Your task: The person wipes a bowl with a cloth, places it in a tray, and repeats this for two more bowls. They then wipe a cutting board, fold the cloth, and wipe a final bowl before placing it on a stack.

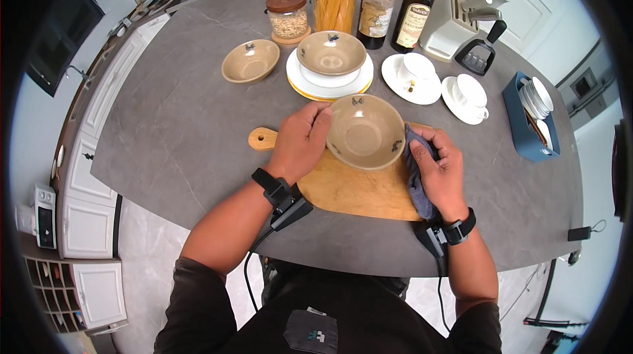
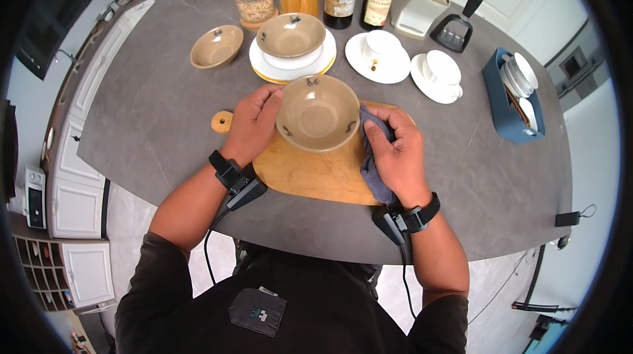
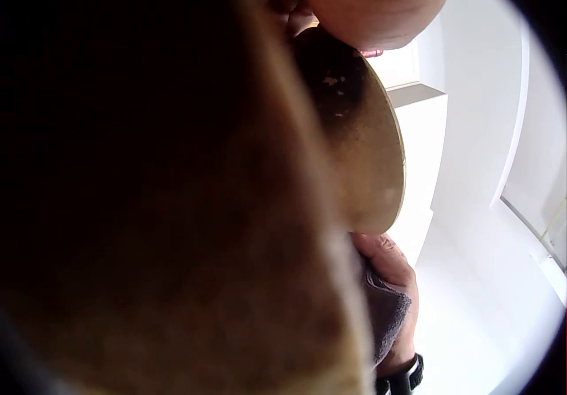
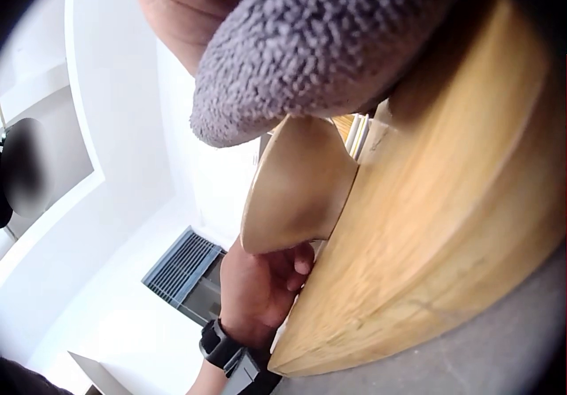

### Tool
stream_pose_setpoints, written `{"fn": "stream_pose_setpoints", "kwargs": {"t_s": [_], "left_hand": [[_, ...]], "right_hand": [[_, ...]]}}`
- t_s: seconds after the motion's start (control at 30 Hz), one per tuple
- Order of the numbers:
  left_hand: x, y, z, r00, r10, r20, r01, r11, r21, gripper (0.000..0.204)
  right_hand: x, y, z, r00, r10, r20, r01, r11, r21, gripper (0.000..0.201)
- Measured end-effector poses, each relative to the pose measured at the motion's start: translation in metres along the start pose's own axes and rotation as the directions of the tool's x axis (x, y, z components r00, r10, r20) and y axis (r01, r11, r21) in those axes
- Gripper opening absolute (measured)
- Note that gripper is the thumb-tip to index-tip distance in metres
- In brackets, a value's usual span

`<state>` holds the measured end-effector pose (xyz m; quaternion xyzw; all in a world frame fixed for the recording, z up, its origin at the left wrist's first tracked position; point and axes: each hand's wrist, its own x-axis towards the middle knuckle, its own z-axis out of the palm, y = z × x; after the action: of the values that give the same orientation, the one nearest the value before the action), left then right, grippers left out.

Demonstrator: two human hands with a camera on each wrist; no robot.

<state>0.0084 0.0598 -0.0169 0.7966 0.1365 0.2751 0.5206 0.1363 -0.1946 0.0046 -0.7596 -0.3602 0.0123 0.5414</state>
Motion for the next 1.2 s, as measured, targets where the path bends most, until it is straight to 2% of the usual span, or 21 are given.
{"fn": "stream_pose_setpoints", "kwargs": {"t_s": [0.03, 0.1, 0.13, 0.43, 0.53, 0.6, 0.63, 0.7, 0.73, 0.8, 0.83, 0.9, 1.1, 1.2], "left_hand": [[0.000, 0.002, -0.001, 1.000, 0.000, 0.002, 0.000, 1.000, 0.001, 0.032], [-0.001, 0.006, -0.002, 0.993, -0.093, 0.066, 0.092, 0.996, 0.014, 0.032], [-0.001, 0.006, -0.003, 0.993, -0.093, 0.069, 0.092, 0.996, 0.015, 0.032], [0.001, 0.000, -0.005, 0.988, -0.063, 0.138, 0.067, 0.998, -0.020, 0.031], [-0.001, 0.007, -0.005, 0.986, -0.094, 0.135, 0.095, 0.995, -0.003, 0.033], [-0.007, 0.014, 0.000, 0.999, -0.046, 0.016, 0.044, 0.995, 0.091, 0.040], [-0.010, 0.015, 0.002, 0.999, -0.046, 0.017, 0.045, 0.995, 0.091, 0.040], [-0.014, 0.019, 0.006, 0.974, 0.197, -0.108, -0.173, 0.964, 0.201, 0.055], [-0.015, 0.024, 0.004, 0.975, 0.197, -0.105, -0.174, 0.964, 0.200, 0.055], [-0.015, 0.036, 0.000, 0.888, 0.456, 0.061, -0.448, 0.826, 0.343, 0.055], [-0.015, 0.039, 0.000, 0.888, 0.456, 0.060, -0.448, 0.826, 0.343, 0.055], [-0.014, 0.041, 0.000, 0.798, 0.552, 0.242, -0.602, 0.751, 0.270, 0.048], [-0.012, 0.028, 0.001, 0.760, 0.549, 0.349, -0.639, 0.729, 0.246, 0.037], [-0.013, 0.029, 0.003, 0.761, 0.542, 0.356, -0.637, 0.728, 0.254, 0.034]], "right_hand": [[0.000, 0.000, 0.000, 1.000, 0.010, -0.001, -0.010, 1.000, 0.006, 0.022], [-0.001, -0.001, 0.000, 0.999, 0.052, 0.007, -0.053, 0.998, 0.045, 0.023], [-0.002, -0.001, 0.000, 0.995, 0.093, 0.018, -0.095, 0.992, 0.083, 0.024], [-0.003, 0.000, 0.000, 0.989, 0.140, 0.052, -0.147, 0.976, 0.160, 0.016], [-0.003, 0.001, 0.000, 0.990, 0.130, 0.052, -0.138, 0.975, 0.176, 0.015], [-0.002, 0.000, 0.000, 0.990, 0.133, 0.052, -0.140, 0.974, 0.175, 0.014], [-0.003, 0.000, 0.000, 0.989, 0.136, 0.052, -0.143, 0.974, 0.175, 0.014], [-0.002, 0.002, 0.000, 0.990, 0.132, 0.040, -0.137, 0.980, 0.147, 0.013], [-0.002, 0.003, 0.000, 0.991, 0.127, 0.030, -0.130, 0.985, 0.118, 0.013], [-0.001, 0.002, 0.000, 0.991, 0.132, 0.029, -0.135, 0.984, 0.117, 0.013], [-0.001, 0.002, 0.000, 0.990, 0.137, 0.029, -0.139, 0.983, 0.117, 0.012], [-0.001, 0.003, 0.001, 0.990, 0.136, 0.028, -0.139, 0.981, 0.134, 0.012], [-0.001, 0.002, 0.002, 0.989, 0.143, 0.033, -0.146, 0.977, 0.158, 0.012], [-0.001, 0.003, 0.001, 0.990, 0.136, 0.032, -0.140, 0.979, 0.150, 0.011]]}}
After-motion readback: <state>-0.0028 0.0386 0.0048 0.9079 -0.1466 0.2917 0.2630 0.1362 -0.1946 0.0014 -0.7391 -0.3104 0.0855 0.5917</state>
